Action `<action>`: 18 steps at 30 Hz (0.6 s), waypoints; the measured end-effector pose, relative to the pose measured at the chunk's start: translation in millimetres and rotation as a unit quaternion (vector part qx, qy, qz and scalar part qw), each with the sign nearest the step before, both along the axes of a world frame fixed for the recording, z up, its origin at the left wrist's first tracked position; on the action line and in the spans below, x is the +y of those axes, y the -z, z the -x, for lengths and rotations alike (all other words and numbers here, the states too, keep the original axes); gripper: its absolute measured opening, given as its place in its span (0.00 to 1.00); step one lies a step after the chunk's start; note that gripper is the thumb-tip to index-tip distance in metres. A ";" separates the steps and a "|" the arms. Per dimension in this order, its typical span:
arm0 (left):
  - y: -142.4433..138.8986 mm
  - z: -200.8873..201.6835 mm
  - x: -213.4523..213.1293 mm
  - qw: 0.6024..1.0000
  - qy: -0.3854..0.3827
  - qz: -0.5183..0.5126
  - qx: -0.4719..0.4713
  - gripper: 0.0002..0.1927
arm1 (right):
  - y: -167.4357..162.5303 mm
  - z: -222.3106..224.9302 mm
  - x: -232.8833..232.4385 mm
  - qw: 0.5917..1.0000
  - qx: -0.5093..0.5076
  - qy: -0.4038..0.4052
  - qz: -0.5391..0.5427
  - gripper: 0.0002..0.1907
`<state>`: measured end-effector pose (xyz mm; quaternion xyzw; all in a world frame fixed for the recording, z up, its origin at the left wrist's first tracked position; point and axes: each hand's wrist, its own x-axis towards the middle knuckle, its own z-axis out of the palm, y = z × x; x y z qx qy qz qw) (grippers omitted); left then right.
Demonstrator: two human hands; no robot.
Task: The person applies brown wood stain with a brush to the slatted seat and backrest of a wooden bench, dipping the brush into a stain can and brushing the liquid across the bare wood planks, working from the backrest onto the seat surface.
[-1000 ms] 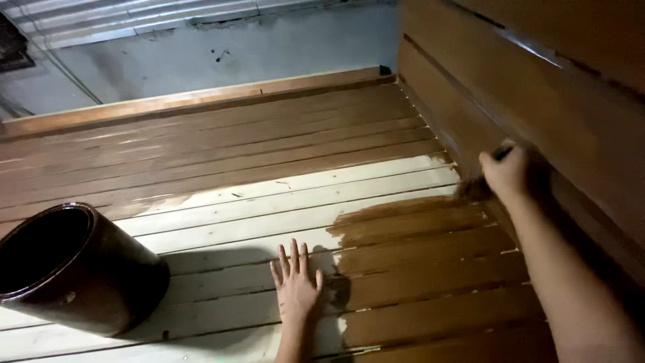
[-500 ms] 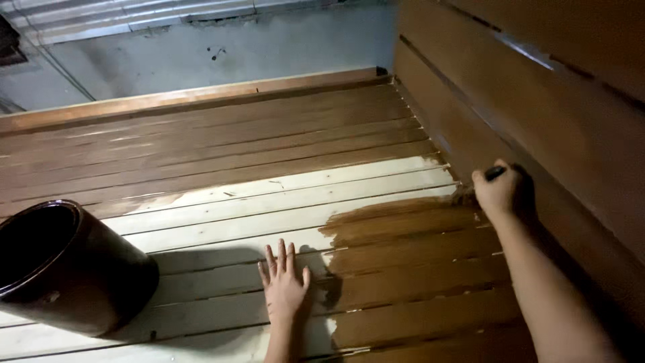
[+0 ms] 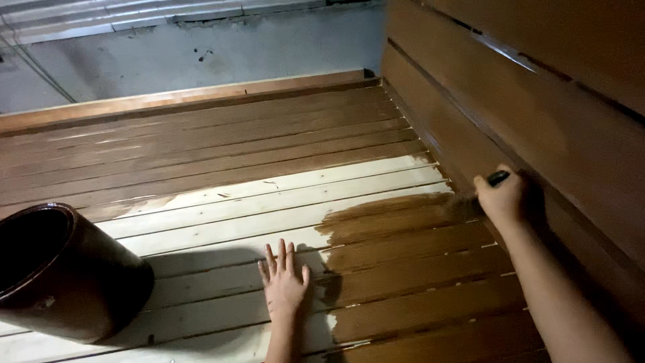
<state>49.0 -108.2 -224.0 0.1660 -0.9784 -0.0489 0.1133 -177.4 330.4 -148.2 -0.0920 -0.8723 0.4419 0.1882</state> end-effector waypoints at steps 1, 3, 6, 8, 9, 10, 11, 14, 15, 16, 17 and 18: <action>-0.5 0.1 0.1 1.000 0.000 -0.002 -0.007 0.39 | -5.6 2.5 -2.8 0.999 0.031 -0.012 -0.006 0.11; -1.8 1.5 -0.5 1.000 0.003 -0.005 -0.016 0.39 | -12.1 3.1 -10.5 0.995 0.093 -0.034 -0.017 0.14; -2.9 2.7 -1.5 1.000 0.015 -0.002 -0.018 0.39 | -9.3 -13.2 -19.1 0.993 0.045 0.008 -0.112 0.16; -1.9 2.7 -1.4 1.000 0.025 0.005 -0.006 0.40 | -6.4 -31.1 -18.2 0.992 0.043 0.011 -0.121 0.17; -1.3 1.3 0.0 1.000 0.020 0.000 -0.007 0.39 | -6.6 -40.4 -15.3 0.991 0.041 0.013 -0.126 0.18; -0.7 -0.3 1.2 1.000 0.015 -0.004 -0.007 0.38 | -7.7 -48.3 -11.9 0.990 0.024 0.021 -0.138 0.17; -0.6 -1.2 2.5 1.000 0.010 -0.009 -0.005 0.38 | -10.6 -53.5 -7.8 0.988 0.009 0.030 -0.149 0.16; -0.8 -2.3 4.6 1.000 0.013 -0.004 0.007 0.37 | -23.3 -49.9 2.1 0.987 -0.027 0.042 -0.149 0.15; -1.2 -1.5 4.5 1.000 0.014 -0.005 0.005 0.37 | -26.6 -43.4 3.4 0.988 -0.037 0.043 -0.142 0.15; -1.4 -1.1 4.0 1.000 0.015 -0.006 0.003 0.38 | -27.4 -35.9 2.5 0.995 0.015 0.022 -0.095 0.14; -1.4 -0.5 3.4 1.000 0.015 -0.008 0.000 0.38 | -27.7 -25.6 0.3 0.997 0.068 0.001 -0.048 0.14; -1.3 0.2 2.8 1.000 0.016 -0.010 0.004 0.39 | -25.2 -17.3 -2.0 0.993 0.120 -0.019 0.000 0.14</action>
